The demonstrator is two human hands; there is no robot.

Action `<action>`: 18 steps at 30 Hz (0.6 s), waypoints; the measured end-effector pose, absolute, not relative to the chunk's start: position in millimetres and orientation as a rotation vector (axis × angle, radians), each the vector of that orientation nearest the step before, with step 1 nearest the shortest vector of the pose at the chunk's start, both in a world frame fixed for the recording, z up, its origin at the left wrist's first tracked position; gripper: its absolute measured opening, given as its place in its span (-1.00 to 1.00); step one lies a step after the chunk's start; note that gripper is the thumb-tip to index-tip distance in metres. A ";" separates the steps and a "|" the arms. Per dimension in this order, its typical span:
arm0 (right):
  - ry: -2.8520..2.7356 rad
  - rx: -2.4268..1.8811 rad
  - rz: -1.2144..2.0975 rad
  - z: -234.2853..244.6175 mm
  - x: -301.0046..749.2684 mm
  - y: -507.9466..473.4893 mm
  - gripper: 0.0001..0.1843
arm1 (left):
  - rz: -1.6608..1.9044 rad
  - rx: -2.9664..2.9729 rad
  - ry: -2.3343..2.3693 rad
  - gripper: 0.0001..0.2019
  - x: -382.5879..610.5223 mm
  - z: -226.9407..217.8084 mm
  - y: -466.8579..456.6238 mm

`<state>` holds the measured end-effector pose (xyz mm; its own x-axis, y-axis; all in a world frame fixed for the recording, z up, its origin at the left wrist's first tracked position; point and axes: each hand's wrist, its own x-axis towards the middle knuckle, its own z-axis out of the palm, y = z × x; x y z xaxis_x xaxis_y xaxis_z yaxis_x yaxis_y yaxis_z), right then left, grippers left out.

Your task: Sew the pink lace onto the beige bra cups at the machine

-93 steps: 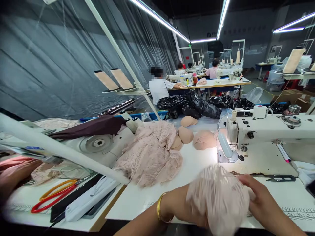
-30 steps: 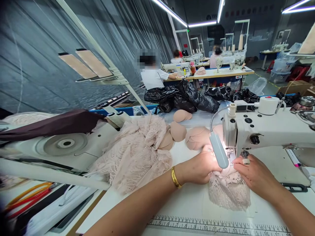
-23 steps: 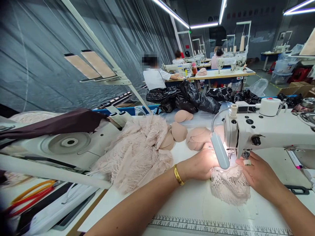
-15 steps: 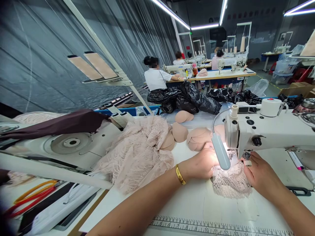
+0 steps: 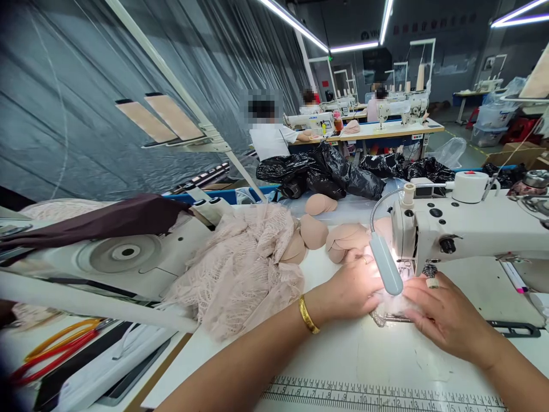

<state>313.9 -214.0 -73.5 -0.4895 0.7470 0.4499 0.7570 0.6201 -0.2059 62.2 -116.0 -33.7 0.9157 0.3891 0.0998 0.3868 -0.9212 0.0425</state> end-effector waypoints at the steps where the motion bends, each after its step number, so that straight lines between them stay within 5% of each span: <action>1: -2.379 -1.172 0.005 -72.3 310.3 -214.3 -0.70 | 0.137 3.069 0.711 -0.84 64.3 -34.6 -120.5; 4: -2.416 -1.220 0.008 -72.5 302.5 -212.6 -0.82 | 0.045 3.066 0.848 -0.74 71.9 -35.7 -134.2; 18: -2.320 -1.314 -0.218 -68.1 336.7 -204.0 -0.61 | -0.130 2.792 0.283 -0.39 45.7 -10.9 -114.9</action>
<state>336.7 -204.0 -68.1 -0.4363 0.7699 0.4658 0.8432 0.5305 -0.0871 45.7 -114.9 -10.9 0.9760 0.1800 -0.1222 0.2101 -0.9254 0.3153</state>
